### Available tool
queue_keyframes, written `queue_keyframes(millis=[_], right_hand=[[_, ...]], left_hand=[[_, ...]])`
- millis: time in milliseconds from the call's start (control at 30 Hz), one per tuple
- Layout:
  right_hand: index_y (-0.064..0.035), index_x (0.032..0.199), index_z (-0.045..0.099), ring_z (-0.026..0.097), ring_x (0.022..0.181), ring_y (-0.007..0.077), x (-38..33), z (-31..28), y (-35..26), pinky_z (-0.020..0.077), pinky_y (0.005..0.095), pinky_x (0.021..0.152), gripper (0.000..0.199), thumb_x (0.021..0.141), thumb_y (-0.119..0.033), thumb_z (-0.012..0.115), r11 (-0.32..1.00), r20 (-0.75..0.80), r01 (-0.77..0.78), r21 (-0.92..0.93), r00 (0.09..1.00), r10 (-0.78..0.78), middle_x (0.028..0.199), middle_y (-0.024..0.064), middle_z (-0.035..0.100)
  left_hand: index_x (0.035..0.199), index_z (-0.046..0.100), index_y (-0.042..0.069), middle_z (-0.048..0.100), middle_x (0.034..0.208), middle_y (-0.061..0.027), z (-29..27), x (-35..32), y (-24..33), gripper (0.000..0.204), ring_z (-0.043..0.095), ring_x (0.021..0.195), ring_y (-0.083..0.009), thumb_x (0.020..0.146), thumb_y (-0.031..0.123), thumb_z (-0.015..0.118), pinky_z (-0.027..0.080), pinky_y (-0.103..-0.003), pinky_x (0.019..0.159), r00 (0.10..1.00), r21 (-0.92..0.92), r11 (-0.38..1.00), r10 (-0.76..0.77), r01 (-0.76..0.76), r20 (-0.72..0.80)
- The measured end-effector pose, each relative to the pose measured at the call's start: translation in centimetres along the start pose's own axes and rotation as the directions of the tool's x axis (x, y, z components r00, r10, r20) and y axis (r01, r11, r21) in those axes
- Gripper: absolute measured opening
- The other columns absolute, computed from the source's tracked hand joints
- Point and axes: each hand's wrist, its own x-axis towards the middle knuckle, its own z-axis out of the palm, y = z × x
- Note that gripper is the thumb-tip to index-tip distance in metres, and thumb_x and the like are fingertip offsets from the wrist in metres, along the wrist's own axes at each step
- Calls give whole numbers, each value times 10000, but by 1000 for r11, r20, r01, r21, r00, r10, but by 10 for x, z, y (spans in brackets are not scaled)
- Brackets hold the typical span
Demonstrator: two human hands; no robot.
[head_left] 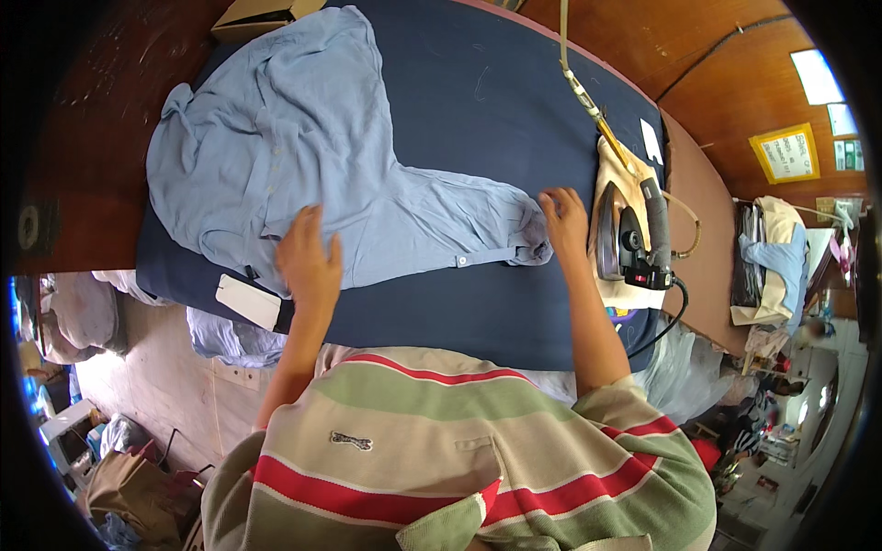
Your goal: The person irons a light blue shirt on an ironing board, smoothing the fabric and using a steam iron. They adjust the shirt's position multiple times, flip it over, and continue ironing different sections including the sleeves and body.
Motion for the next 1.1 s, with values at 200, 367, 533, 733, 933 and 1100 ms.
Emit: queue_keyframes(millis=[200, 367, 533, 733, 933, 1100], right_hand=[[-73, 862, 643, 571, 841, 281, 29, 36, -17, 453, 364, 717, 121, 783, -164, 653, 992, 286, 113, 56, 950, -125, 874, 85, 602], [-65, 864, 623, 543, 809, 271, 29, 44, 0, 443, 371, 713, 146, 752, -131, 687, 985, 228, 169, 26, 959, -170, 808, 80, 556], [-41, 833, 616, 550, 791, 274, 32, 48, 6, 442, 367, 707, 127, 763, -124, 682, 977, 242, 211, 28, 947, -211, 813, 100, 566], [-8, 848, 589, 579, 750, 297, 53, 42, 18, 450, 355, 680, 122, 803, -109, 640, 991, 313, -37, 130, 950, -6, 841, 138, 580], [-17, 877, 587, 585, 750, 289, 46, 43, 3, 465, 361, 692, 114, 802, -87, 636, 987, 183, 160, 33, 969, -163, 840, 125, 583], [-35, 920, 608, 579, 782, 297, 30, 52, -43, 472, 378, 706, 122, 805, -71, 629, 930, 126, 58, 363, 986, -111, 866, 114, 594]], left_hand=[[1051, 601, 92, 615, 1024, -51, 63, 64, 68, 250, 566, 972, -230, 806, 141, 591, 391, -410, 866, 928, -275, 905, 360, -324, 91], [1011, 599, 93, 599, 931, -47, 82, 56, 96, 224, 564, 886, -242, 802, 174, 591, 385, -409, 853, 949, -410, 889, 281, -202, 141], [1103, 590, 111, 554, 1135, -40, 82, 25, 110, 327, 501, 1049, -220, 810, 255, 601, 351, -394, 913, 879, -352, 887, 399, -297, 262], [1197, 561, 152, 451, 1336, -45, 86, 22, 110, 426, 375, 1242, -221, 809, 327, 592, 273, -463, 981, 855, -282, 894, 425, -347, 296], [1214, 552, 159, 431, 1368, -58, 87, 26, 118, 465, 325, 1306, -243, 760, 260, 566, 206, -581, 984, 841, -228, 919, 388, -322, 377], [1179, 577, 150, 473, 1335, -33, 88, 37, 116, 420, 361, 1297, -217, 766, 216, 551, 209, -582, 984, 822, -301, 897, 425, -325, 378]])
